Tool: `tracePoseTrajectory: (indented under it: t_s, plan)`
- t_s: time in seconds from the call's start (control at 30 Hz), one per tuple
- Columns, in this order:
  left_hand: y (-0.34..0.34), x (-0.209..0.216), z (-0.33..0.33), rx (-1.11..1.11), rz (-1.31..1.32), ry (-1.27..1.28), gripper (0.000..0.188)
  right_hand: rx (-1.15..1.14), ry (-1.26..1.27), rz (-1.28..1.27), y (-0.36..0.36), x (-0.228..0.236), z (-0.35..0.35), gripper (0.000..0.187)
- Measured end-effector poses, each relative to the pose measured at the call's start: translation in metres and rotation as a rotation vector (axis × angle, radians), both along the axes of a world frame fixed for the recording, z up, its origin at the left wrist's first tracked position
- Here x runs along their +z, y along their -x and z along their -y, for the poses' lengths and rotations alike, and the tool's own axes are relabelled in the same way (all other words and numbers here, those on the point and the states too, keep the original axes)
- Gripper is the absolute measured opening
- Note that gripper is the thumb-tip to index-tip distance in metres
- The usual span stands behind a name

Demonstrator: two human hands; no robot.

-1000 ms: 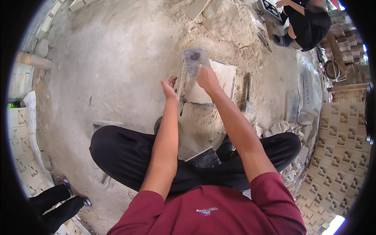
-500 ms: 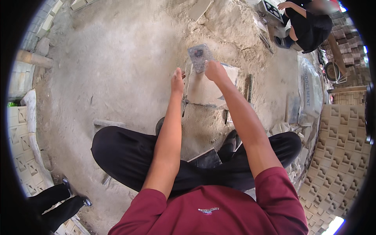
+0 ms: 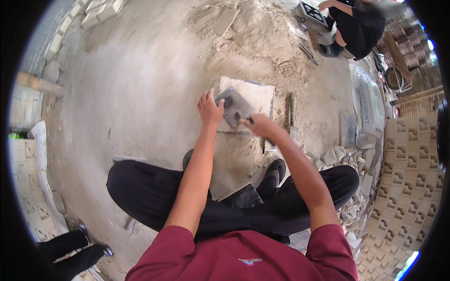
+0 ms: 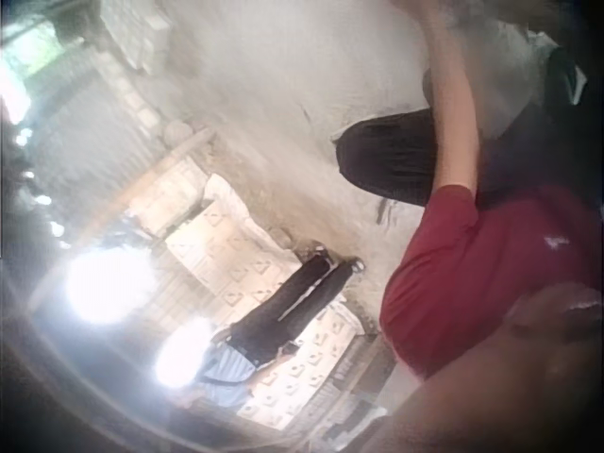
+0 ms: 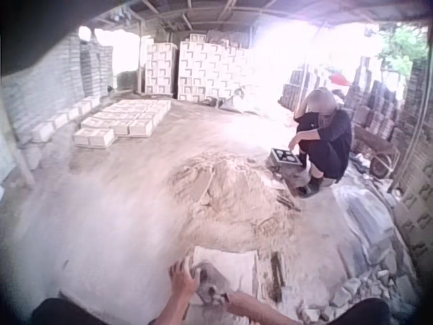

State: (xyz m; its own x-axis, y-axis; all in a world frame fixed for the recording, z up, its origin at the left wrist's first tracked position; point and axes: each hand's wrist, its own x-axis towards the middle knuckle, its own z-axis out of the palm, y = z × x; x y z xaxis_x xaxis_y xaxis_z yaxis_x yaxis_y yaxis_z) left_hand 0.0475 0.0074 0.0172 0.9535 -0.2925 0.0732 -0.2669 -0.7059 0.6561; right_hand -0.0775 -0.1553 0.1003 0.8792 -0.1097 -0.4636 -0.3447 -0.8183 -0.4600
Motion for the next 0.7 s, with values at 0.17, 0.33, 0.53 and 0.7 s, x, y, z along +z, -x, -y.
tracePoseTrajectory:
  t_s: [0.17, 0.33, 0.53, 0.7]
  plan:
    - [-0.003, -0.002, 0.031, -0.282, 0.36, -0.177, 0.062, -0.202, -0.124, 0.28, 0.043, -0.048, -0.058, 0.045]
    - [0.002, -0.016, 0.038, -0.383, 0.32, -0.298, 0.062, -0.31, -0.102, 0.051, 0.03, -0.021, -0.064, 0.044]
    - [-0.084, -0.008, 0.079, -0.348, 0.413, -0.344, 0.065, -0.29, -0.095, 0.101, -0.051, -0.005, -0.023, 0.043]
    - [-0.086, -0.022, 0.067, -0.345, 0.451, -0.401, 0.064, -0.244, -0.134, 0.094, -0.053, -0.005, -0.023, 0.041]
